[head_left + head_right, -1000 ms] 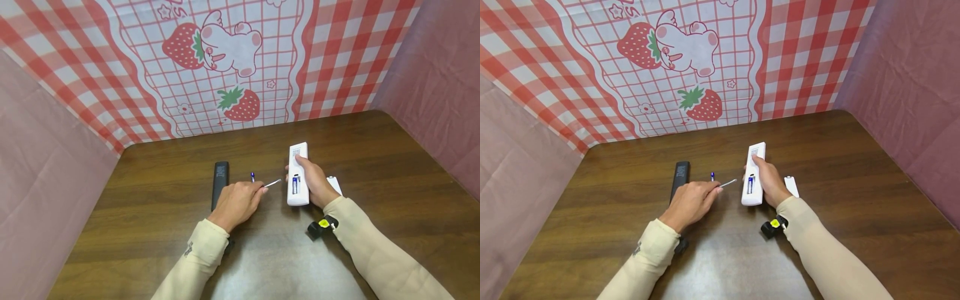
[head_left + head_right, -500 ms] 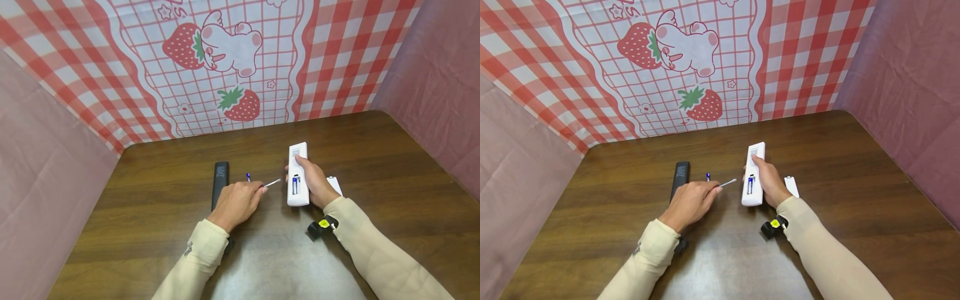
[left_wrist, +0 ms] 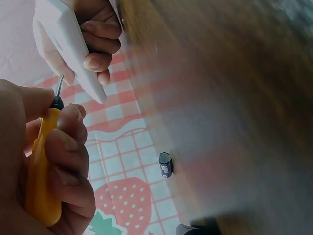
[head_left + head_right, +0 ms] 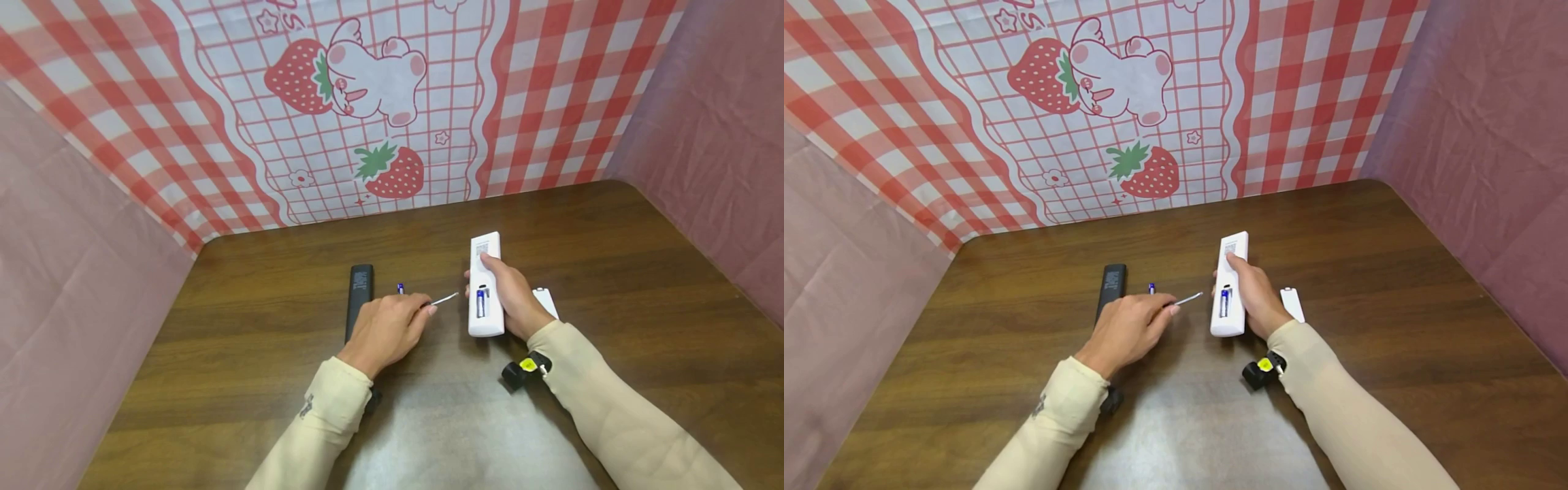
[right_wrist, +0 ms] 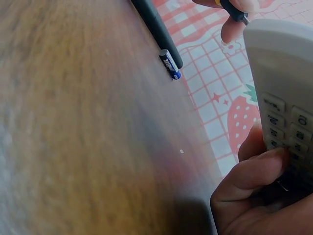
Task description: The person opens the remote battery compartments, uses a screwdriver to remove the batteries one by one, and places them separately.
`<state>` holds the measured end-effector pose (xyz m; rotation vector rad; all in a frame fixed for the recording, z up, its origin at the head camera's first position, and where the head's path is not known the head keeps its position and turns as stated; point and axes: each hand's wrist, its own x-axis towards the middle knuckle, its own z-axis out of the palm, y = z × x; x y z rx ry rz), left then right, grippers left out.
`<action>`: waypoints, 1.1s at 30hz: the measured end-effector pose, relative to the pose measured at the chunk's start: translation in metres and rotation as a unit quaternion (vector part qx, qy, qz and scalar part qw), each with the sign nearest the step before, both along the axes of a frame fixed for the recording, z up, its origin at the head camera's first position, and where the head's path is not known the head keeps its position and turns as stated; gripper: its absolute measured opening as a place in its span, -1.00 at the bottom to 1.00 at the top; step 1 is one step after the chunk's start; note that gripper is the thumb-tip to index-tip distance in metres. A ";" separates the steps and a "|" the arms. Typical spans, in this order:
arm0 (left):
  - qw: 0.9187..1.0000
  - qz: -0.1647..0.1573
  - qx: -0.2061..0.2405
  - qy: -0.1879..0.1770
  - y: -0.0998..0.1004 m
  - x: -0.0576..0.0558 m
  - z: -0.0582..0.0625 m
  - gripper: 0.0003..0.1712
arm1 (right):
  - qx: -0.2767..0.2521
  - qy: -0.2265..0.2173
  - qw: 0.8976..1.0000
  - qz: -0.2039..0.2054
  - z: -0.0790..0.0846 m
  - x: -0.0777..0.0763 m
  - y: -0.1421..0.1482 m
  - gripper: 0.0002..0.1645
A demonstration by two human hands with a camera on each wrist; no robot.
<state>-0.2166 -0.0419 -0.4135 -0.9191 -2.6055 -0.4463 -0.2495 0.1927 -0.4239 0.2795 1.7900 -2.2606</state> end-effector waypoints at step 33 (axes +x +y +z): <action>0.999 0.009 -0.018 -0.035 0.000 -0.003 0.003 -0.74 | 0.017 0.008 1.000 0.011 -0.002 0.000 0.000 -0.21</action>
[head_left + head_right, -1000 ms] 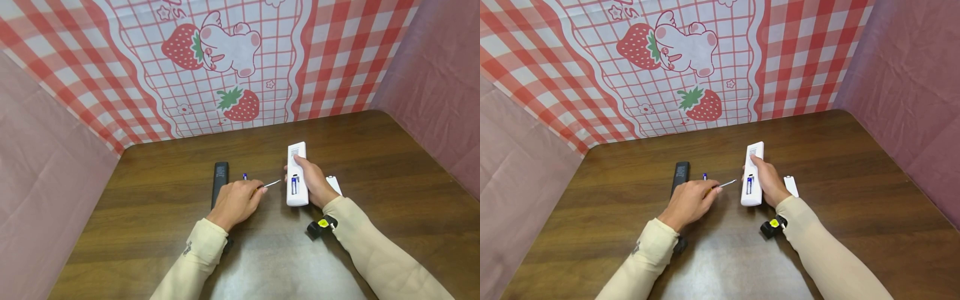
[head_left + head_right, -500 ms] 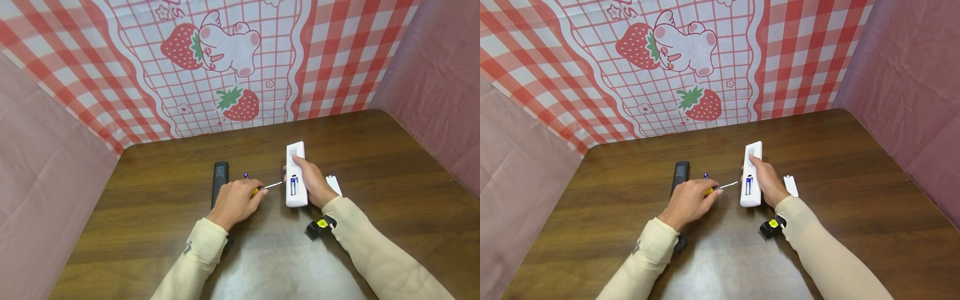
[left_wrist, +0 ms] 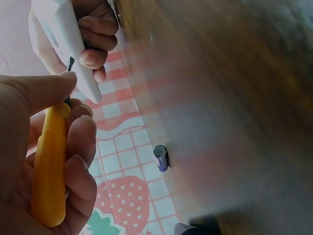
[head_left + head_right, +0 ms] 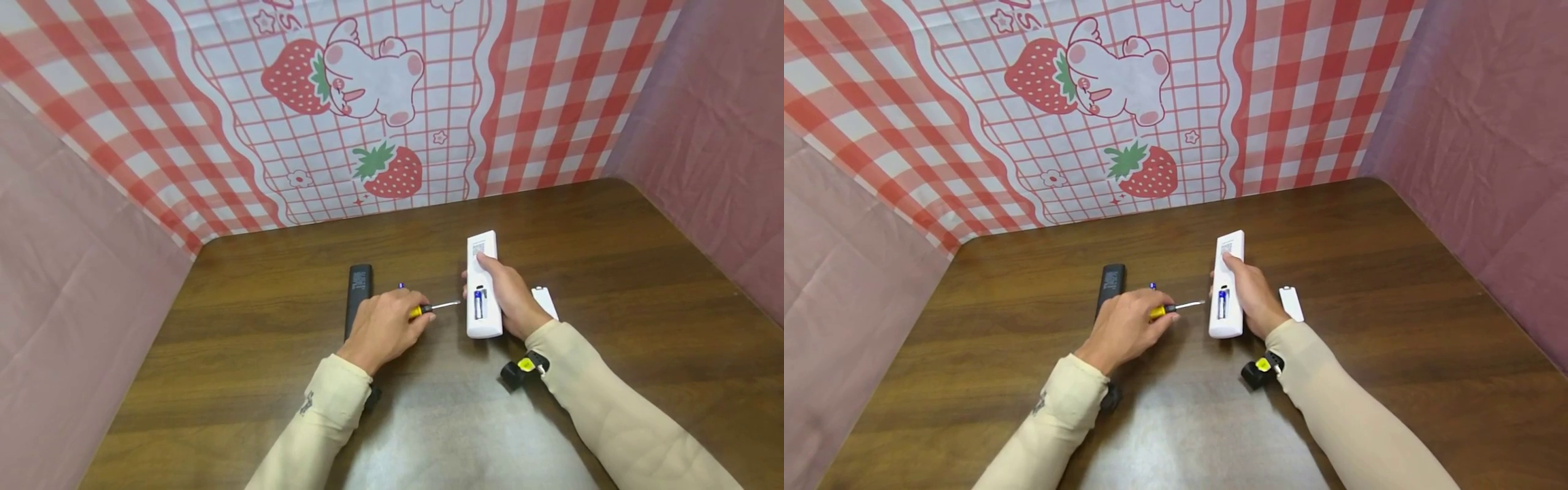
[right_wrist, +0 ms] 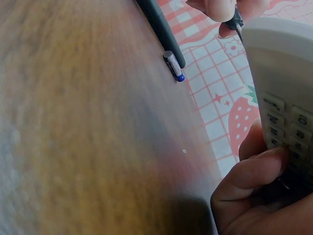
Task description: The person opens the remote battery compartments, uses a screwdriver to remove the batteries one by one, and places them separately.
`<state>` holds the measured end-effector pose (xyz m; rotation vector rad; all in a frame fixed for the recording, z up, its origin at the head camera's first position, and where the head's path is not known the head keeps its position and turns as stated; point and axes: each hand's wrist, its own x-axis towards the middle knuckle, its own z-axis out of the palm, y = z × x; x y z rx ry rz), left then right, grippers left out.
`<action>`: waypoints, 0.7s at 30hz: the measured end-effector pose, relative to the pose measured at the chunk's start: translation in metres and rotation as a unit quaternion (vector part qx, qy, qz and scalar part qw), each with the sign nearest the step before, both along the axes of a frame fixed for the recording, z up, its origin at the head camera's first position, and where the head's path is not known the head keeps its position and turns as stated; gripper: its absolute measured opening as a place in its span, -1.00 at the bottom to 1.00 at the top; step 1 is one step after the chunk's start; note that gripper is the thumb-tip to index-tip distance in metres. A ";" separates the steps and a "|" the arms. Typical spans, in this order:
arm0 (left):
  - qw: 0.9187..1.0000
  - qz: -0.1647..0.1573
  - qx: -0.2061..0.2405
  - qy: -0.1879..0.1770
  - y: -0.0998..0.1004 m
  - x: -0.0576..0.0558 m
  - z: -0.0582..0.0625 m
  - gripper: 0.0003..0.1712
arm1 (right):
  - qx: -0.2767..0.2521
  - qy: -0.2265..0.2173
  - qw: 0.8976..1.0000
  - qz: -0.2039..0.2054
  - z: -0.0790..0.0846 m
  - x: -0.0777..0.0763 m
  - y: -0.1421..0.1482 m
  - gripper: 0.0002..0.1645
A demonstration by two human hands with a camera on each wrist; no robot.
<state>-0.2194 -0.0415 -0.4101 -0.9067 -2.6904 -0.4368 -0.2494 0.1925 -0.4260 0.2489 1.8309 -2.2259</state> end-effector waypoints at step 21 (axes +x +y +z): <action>0.999 -0.014 0.005 0.034 0.003 -0.005 0.001 -0.68 | 0.005 0.006 1.000 0.007 0.000 0.002 0.001 -0.20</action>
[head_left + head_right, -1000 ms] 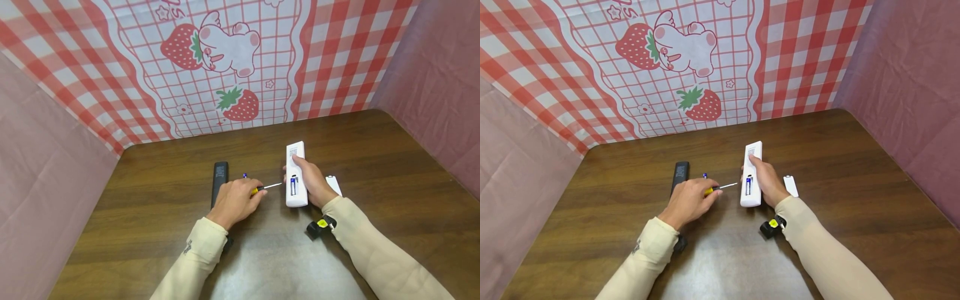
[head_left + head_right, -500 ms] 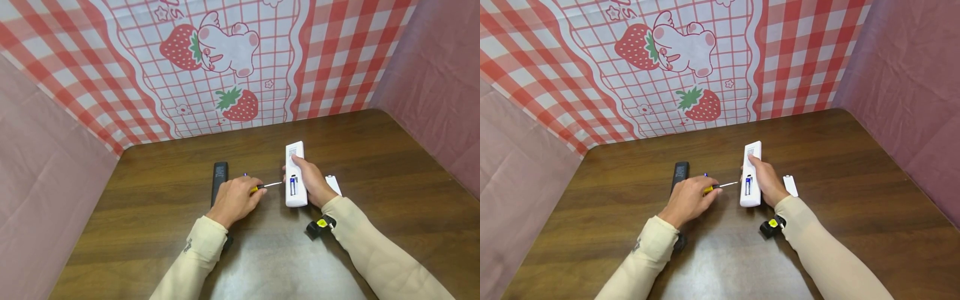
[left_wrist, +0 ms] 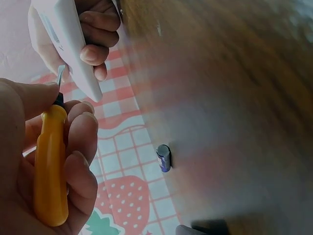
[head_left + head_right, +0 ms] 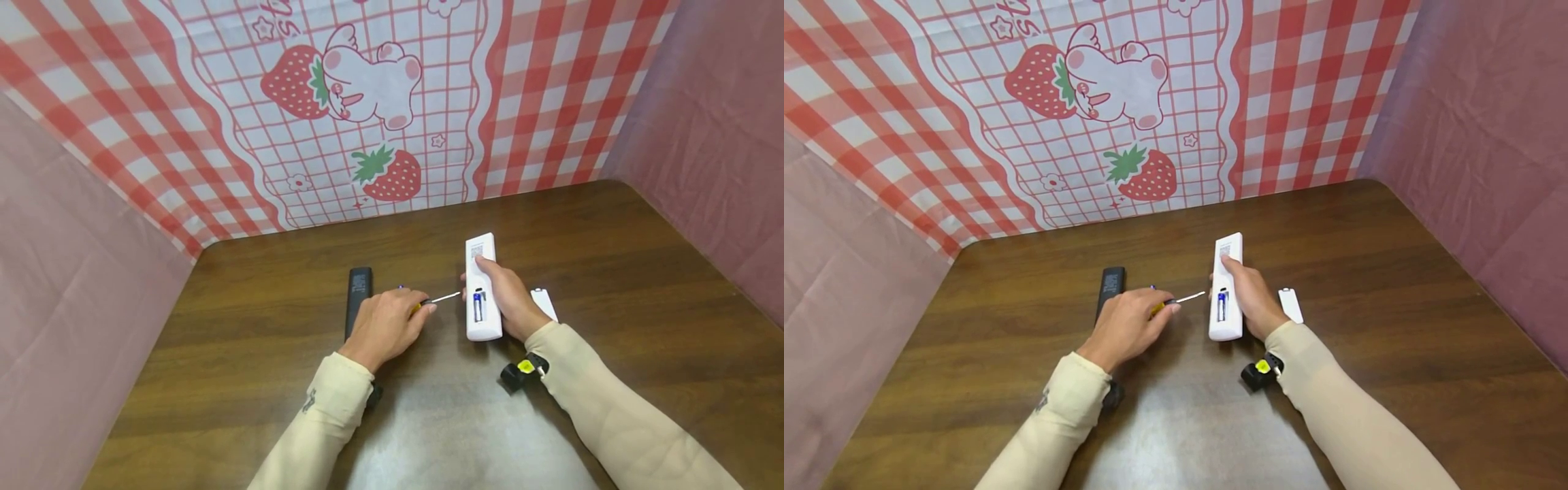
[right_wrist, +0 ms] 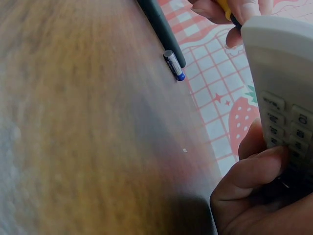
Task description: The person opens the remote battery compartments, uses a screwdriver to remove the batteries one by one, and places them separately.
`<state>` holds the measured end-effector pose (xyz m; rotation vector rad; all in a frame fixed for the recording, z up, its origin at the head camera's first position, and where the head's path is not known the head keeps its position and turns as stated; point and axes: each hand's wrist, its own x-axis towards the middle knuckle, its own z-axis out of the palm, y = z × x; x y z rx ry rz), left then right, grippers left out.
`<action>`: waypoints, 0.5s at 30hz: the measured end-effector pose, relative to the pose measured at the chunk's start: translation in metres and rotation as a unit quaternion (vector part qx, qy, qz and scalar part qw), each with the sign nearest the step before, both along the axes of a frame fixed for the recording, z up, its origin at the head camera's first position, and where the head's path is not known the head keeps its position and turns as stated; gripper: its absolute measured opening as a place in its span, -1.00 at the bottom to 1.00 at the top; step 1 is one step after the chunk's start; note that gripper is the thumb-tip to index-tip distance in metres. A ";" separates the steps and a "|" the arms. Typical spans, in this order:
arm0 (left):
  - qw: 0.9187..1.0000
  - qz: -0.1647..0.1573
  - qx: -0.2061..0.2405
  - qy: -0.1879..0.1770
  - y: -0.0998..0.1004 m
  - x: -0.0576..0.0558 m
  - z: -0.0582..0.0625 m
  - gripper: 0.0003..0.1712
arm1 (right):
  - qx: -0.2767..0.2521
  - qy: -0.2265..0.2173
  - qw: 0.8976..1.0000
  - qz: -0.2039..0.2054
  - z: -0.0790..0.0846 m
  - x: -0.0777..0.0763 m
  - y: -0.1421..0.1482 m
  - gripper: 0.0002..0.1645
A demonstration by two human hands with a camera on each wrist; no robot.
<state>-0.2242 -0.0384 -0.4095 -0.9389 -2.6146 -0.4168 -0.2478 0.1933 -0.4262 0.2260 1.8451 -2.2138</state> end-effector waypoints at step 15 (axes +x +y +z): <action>1.000 -0.003 -0.007 -0.002 0.004 -0.001 -0.002 -0.67 | 0.005 0.002 1.000 -0.001 -0.001 0.000 0.001 -0.18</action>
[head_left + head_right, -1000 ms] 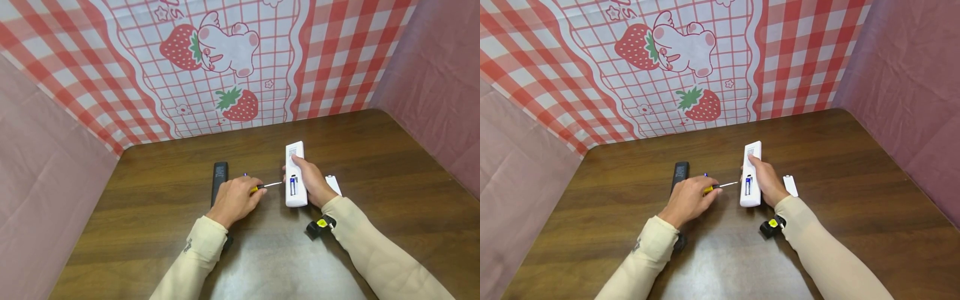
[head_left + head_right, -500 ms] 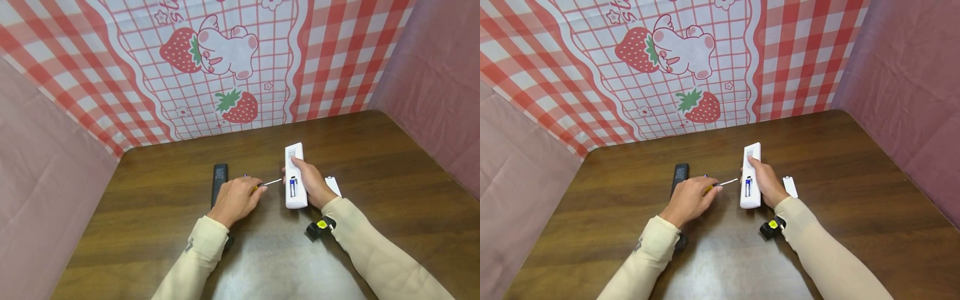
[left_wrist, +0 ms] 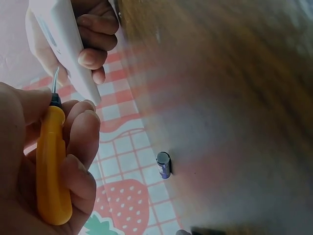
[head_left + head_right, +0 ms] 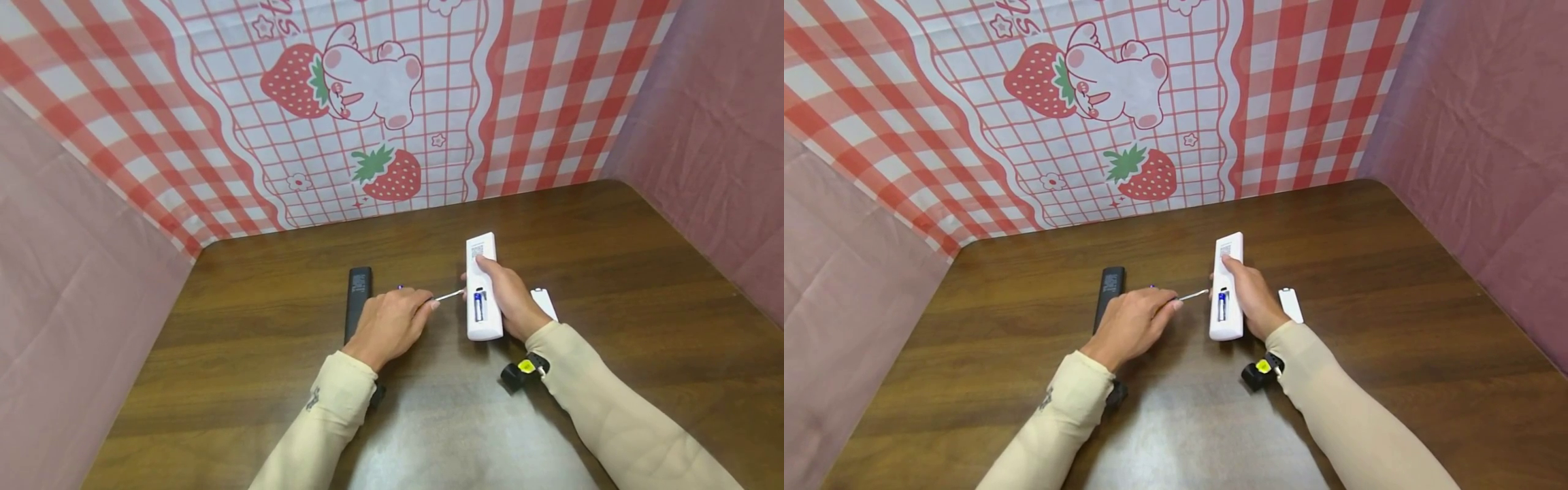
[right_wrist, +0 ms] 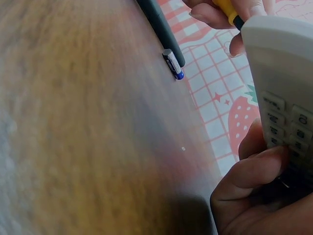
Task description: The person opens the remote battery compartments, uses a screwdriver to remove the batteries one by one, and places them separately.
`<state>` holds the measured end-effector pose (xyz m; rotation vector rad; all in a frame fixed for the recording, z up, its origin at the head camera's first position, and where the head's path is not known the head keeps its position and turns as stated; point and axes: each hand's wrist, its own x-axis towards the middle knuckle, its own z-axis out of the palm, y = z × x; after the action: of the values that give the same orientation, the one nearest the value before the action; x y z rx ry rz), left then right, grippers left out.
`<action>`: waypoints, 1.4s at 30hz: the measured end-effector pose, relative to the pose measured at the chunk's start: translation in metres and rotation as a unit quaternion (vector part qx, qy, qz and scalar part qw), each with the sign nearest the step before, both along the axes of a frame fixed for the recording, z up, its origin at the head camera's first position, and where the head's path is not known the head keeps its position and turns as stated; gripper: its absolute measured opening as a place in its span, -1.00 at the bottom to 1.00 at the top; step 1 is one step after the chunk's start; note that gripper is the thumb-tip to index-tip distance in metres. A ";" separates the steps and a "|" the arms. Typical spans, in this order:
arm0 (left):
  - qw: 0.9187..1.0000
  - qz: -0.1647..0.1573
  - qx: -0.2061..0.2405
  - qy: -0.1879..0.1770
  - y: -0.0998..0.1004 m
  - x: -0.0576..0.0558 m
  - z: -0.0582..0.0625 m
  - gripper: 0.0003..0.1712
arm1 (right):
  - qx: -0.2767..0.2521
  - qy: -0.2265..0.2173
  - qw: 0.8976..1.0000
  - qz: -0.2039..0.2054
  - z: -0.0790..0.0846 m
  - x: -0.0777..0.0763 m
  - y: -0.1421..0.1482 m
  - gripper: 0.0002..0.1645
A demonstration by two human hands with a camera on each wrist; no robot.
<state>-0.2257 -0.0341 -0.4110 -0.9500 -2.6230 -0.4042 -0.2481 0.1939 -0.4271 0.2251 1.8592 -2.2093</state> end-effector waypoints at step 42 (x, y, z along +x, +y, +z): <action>0.999 -0.031 0.007 0.007 -0.001 -0.006 0.000 -0.69 | -0.026 -0.005 0.999 0.019 0.003 0.002 -0.001 -0.20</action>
<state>-0.2320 -0.0355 -0.4113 -1.0288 -2.5787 -0.4296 -0.2461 0.1933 -0.4240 0.1893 1.7852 -2.2240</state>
